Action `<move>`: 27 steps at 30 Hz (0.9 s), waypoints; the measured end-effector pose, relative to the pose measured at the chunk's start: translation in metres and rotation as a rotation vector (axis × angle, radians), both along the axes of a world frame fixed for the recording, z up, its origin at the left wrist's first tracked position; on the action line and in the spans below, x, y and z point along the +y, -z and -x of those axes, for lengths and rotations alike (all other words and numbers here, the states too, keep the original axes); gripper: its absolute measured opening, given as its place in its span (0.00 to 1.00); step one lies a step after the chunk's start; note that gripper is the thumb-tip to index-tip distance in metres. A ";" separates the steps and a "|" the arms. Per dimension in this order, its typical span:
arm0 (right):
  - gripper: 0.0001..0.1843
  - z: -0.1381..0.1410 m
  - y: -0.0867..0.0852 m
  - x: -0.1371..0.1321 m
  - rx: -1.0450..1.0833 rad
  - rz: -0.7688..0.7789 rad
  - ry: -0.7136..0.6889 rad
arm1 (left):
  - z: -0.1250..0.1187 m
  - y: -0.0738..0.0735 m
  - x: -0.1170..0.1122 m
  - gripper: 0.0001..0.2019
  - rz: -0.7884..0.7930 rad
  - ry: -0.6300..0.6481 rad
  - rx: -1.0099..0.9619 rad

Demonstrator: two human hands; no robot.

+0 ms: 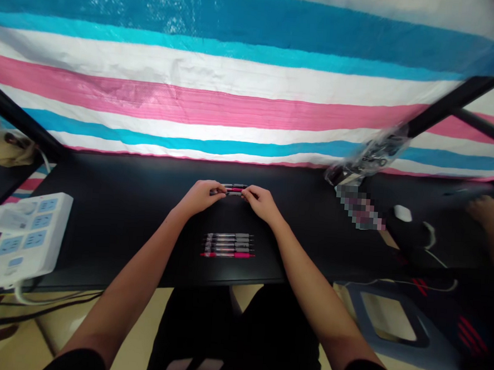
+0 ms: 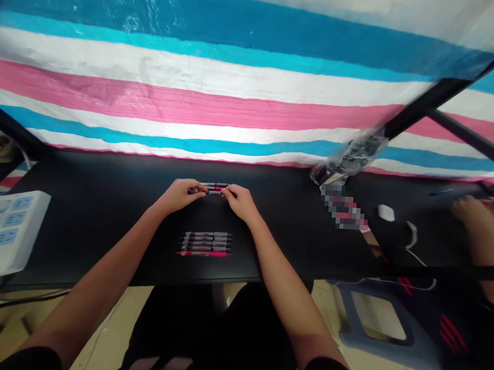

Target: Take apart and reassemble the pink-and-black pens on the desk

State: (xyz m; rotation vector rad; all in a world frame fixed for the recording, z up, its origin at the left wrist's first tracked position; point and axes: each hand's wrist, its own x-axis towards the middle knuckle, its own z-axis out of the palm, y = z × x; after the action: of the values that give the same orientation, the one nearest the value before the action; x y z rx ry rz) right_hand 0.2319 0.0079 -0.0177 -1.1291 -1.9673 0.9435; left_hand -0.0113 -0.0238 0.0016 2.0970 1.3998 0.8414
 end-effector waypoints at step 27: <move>0.29 0.014 0.010 -0.003 0.489 0.440 -0.012 | -0.025 -0.016 -0.004 0.22 0.570 -0.159 -1.423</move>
State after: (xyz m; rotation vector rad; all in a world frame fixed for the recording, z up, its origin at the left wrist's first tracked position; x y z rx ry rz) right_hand 0.2175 0.0053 -0.0278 -0.9877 -1.4082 1.5444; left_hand 0.0132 -0.0275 0.0176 0.5700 0.7806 1.3459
